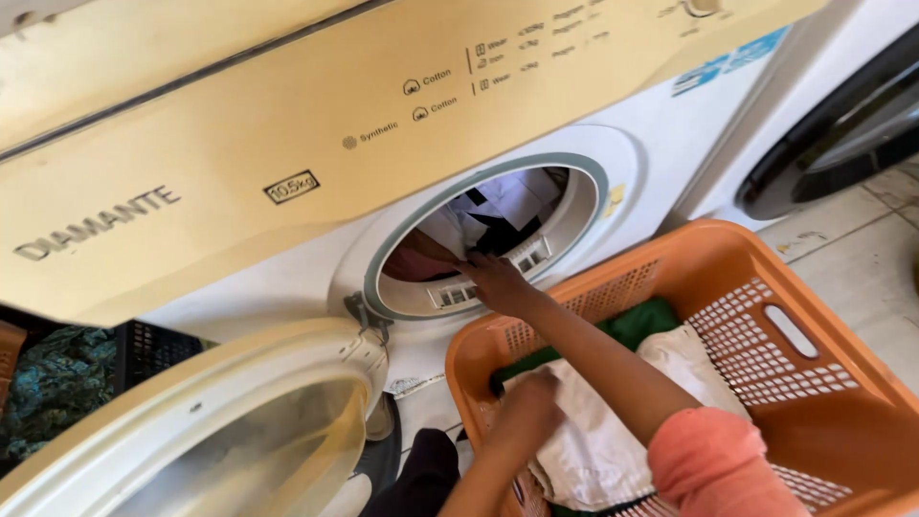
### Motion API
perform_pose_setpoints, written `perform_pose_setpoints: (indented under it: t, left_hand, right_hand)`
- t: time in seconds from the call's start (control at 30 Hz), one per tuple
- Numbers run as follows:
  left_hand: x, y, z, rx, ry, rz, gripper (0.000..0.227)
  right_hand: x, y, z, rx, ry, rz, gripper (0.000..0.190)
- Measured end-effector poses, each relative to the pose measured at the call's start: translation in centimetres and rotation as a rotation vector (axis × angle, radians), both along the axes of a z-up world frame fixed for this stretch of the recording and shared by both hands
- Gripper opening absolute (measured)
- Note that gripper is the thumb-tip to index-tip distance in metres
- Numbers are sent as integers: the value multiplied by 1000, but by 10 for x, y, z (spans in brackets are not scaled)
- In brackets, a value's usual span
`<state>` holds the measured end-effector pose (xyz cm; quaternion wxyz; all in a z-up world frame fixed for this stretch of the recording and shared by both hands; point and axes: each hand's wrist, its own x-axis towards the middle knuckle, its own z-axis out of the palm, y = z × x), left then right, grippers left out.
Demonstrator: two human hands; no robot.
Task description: Unloading wet clothes from a washing machine into a laundry basket
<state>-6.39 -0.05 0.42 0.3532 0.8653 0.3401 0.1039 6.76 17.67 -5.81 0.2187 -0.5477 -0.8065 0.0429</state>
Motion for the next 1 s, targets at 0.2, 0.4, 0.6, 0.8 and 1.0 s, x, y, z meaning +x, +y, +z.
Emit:
perform_pose_setpoints:
  t: [0.2, 0.4, 0.6, 0.8, 1.0]
  left_hand:
    - [-34, 46, 105, 113, -306, 541, 38]
    - [-27, 58, 106, -27, -404, 755, 10]
    - [-20, 66, 86, -95, -560, 803, 16]
    - [-9, 71, 71, -329, -741, 980, 48]
    - [-11, 81, 64, -474, -913, 1035, 38]
  right_hand:
    - [-35, 87, -55, -204, 335, -162, 47]
    - [-34, 149, -170, 220, 300, -97, 53]
    - [-23, 100, -42, 76, 858, -272, 17]
    - [-31, 109, -85, -320, 618, -372, 86]
    - [-34, 141, -139, -120, 316, -448, 40]
